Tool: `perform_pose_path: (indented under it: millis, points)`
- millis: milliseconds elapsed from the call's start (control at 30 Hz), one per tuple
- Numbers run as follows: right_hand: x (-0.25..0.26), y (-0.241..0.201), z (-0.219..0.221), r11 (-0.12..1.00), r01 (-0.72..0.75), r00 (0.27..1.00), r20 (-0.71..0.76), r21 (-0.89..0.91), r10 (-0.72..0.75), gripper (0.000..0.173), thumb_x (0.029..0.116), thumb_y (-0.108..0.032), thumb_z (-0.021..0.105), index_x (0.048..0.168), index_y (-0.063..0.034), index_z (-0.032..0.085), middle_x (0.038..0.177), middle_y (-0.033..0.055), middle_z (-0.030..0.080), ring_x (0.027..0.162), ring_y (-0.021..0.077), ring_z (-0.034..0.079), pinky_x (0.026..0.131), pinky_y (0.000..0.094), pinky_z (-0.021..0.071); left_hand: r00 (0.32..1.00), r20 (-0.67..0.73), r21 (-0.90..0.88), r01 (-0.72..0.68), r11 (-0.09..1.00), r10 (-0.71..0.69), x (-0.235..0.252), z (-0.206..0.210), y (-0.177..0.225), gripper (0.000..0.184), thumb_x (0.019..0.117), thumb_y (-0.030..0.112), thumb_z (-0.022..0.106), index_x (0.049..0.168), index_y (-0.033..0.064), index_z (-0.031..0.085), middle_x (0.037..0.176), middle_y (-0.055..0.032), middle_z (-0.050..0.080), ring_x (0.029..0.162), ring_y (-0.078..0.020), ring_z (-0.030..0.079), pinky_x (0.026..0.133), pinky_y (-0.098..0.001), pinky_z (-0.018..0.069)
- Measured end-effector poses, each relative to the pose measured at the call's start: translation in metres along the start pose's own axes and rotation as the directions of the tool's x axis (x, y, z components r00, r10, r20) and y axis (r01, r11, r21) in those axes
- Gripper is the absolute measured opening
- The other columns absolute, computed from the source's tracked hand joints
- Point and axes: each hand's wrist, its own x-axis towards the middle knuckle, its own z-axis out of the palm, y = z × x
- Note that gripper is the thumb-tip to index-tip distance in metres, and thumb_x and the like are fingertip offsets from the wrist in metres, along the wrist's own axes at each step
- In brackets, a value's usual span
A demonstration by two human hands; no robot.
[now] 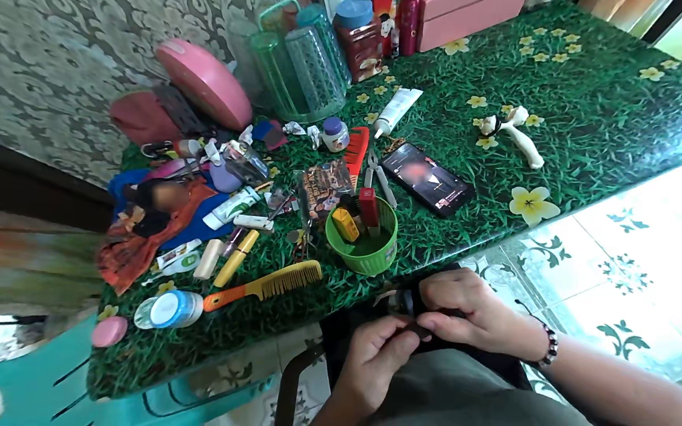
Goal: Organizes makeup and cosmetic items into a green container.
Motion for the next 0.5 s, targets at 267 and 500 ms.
perform_pose_path:
  millis: [267, 500]
  points:
    - [0.026, -0.036, -0.024, 0.947, 0.291, 0.947, 0.179, -0.134, -0.265, 0.038, 0.1063, -0.041, 0.054, 0.092, -0.0053, 0.057, 0.082, 0.0113, 0.06, 0.076, 0.0219, 0.063, 0.067, 0.0348, 0.0532, 0.945, 0.303, -0.388, 0.242, 0.889, -0.125, -0.005, -0.005, 0.019, 0.029, 0.1054, 0.043, 0.054, 0.109, 0.0209, 0.072, 0.065, 0.0133, 0.055, 0.053, 0.0056, 0.048, 0.049, -0.0121, 0.0398]
    - [0.025, -0.03, -0.026, 0.951, -0.254, 0.964, -0.035, 0.176, 0.263, 0.033, 0.1029, -0.038, 0.062, 0.104, -0.0061, 0.068, 0.071, -0.0075, 0.06, 0.058, -0.0046, 0.055, 0.051, 0.0125, 0.0484, 0.808, -0.003, 0.878, -0.279, 0.389, 0.589, 0.012, -0.006, 0.032, 0.034, 0.104, 0.033, 0.061, 0.117, 0.0033, 0.071, 0.087, -0.0095, 0.069, 0.079, -0.011, 0.066, 0.073, -0.0226, 0.054]
